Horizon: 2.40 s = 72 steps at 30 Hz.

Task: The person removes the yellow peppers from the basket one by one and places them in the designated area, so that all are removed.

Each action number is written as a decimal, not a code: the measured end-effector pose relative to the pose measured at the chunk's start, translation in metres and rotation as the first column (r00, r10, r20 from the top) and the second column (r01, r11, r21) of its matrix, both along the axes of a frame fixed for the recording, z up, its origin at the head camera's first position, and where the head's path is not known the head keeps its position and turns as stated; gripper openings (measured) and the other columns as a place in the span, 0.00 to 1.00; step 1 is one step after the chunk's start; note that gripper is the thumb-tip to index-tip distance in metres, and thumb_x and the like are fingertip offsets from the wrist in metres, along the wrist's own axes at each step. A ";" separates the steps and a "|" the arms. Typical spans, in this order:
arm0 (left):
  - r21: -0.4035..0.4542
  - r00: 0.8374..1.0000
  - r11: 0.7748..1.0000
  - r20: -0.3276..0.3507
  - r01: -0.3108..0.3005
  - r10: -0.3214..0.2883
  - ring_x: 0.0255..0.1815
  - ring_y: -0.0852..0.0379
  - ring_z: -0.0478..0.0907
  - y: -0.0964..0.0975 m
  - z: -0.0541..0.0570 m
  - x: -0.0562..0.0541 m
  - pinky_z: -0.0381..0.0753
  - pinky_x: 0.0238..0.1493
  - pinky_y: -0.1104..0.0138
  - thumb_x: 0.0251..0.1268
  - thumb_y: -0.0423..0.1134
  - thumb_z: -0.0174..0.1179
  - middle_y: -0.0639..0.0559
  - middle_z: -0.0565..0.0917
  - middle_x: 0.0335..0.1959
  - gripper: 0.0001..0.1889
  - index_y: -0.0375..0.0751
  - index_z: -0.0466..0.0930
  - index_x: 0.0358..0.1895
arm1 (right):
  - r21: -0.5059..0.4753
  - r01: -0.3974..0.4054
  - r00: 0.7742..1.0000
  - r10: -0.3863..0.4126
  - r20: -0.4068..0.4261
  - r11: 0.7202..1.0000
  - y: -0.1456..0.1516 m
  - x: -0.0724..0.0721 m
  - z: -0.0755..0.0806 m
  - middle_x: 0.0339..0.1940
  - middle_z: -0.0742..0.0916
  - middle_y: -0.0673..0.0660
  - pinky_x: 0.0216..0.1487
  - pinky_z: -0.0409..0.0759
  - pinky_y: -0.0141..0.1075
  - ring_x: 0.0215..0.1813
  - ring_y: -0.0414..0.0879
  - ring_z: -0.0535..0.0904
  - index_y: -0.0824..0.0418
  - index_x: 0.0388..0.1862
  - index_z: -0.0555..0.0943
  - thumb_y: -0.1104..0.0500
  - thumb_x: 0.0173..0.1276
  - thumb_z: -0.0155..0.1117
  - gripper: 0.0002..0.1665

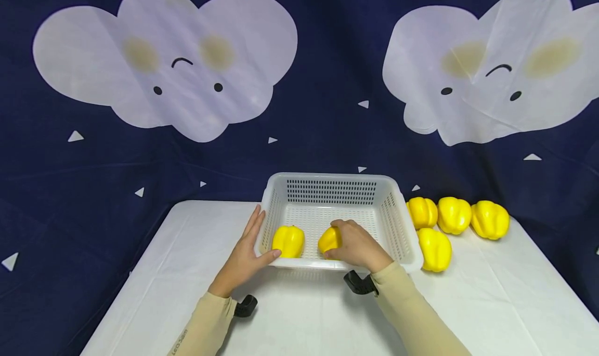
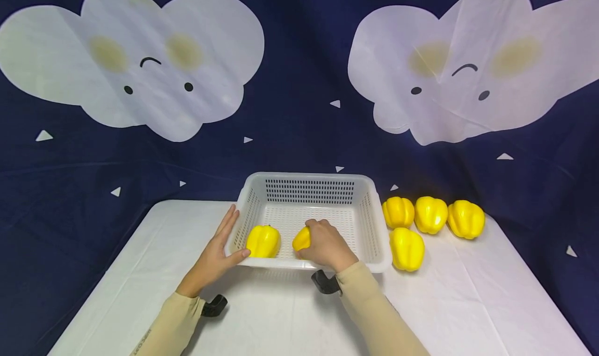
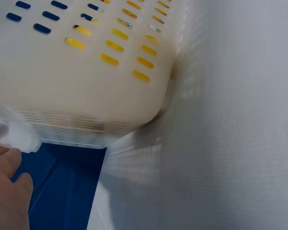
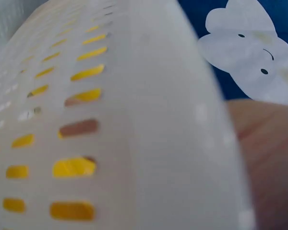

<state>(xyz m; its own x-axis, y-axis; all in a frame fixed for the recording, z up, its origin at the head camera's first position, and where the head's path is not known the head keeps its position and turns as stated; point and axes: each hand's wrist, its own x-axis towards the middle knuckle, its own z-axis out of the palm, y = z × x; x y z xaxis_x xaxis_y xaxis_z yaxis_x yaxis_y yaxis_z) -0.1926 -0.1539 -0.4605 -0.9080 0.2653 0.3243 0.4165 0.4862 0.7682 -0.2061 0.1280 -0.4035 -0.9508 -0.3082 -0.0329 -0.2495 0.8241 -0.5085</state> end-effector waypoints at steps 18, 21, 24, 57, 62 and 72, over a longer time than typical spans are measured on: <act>-0.004 1.000 1.000 0.001 -0.002 0.002 0.81 0.40 0.44 0.001 0.001 0.001 0.52 0.72 0.36 0.61 0.49 0.70 0.52 0.40 0.84 0.52 0.38 0.47 0.81 | 0.005 0.074 0.997 -0.074 0.031 0.997 -0.004 -0.007 -0.009 0.50 0.83 0.63 0.58 0.77 0.53 0.51 0.56 0.79 0.62 0.66 0.73 0.60 0.44 0.84 0.48; -0.005 1.000 1.000 0.000 -0.005 0.005 0.81 0.38 0.44 0.000 0.001 0.001 0.52 0.71 0.36 0.61 0.49 0.70 0.51 0.39 0.84 0.52 0.38 0.47 0.81 | 0.013 0.088 0.996 -0.088 0.023 0.996 -0.004 -0.008 -0.010 0.49 0.83 0.62 0.57 0.77 0.54 0.50 0.56 0.79 0.61 0.66 0.74 0.61 0.42 0.85 0.49; -0.006 1.000 1.000 0.003 -0.010 0.010 0.81 0.38 0.44 0.000 0.001 0.001 0.53 0.71 0.36 0.61 0.48 0.70 0.51 0.39 0.84 0.52 0.38 0.47 0.81 | 0.022 0.092 0.995 -0.093 0.021 0.995 -0.005 -0.008 -0.010 0.47 0.83 0.62 0.56 0.78 0.53 0.48 0.55 0.79 0.61 0.65 0.74 0.61 0.42 0.85 0.49; -0.006 1.000 1.000 0.009 -0.009 0.009 0.81 0.40 0.44 0.001 0.001 0.001 0.51 0.72 0.37 0.60 0.48 0.70 0.47 0.40 0.84 0.52 0.37 0.47 0.81 | -0.056 0.153 0.984 -0.157 -0.082 0.987 -0.001 -0.005 -0.007 0.40 0.83 0.61 0.44 0.80 0.47 0.38 0.52 0.78 0.71 0.65 0.70 0.57 0.43 0.79 0.50; -0.002 1.000 1.000 0.002 -0.002 0.002 0.81 0.37 0.44 0.001 0.001 0.001 0.52 0.72 0.36 0.61 0.49 0.70 0.44 0.41 0.83 0.52 0.36 0.47 0.81 | -0.099 0.167 0.980 -0.176 -0.096 0.981 0.001 -0.004 -0.006 0.41 0.83 0.59 0.42 0.80 0.45 0.36 0.50 0.78 0.72 0.66 0.69 0.55 0.42 0.79 0.52; -0.013 1.000 1.000 0.008 -0.015 0.015 0.81 0.36 0.44 0.001 0.002 0.002 0.52 0.71 0.35 0.61 0.47 0.70 0.45 0.40 0.84 0.51 0.36 0.47 0.81 | -0.152 0.149 0.974 -0.171 -0.148 0.977 0.011 0.004 -0.002 0.49 0.83 0.60 0.43 0.78 0.45 0.39 0.50 0.77 0.69 0.69 0.67 0.53 0.43 0.77 0.53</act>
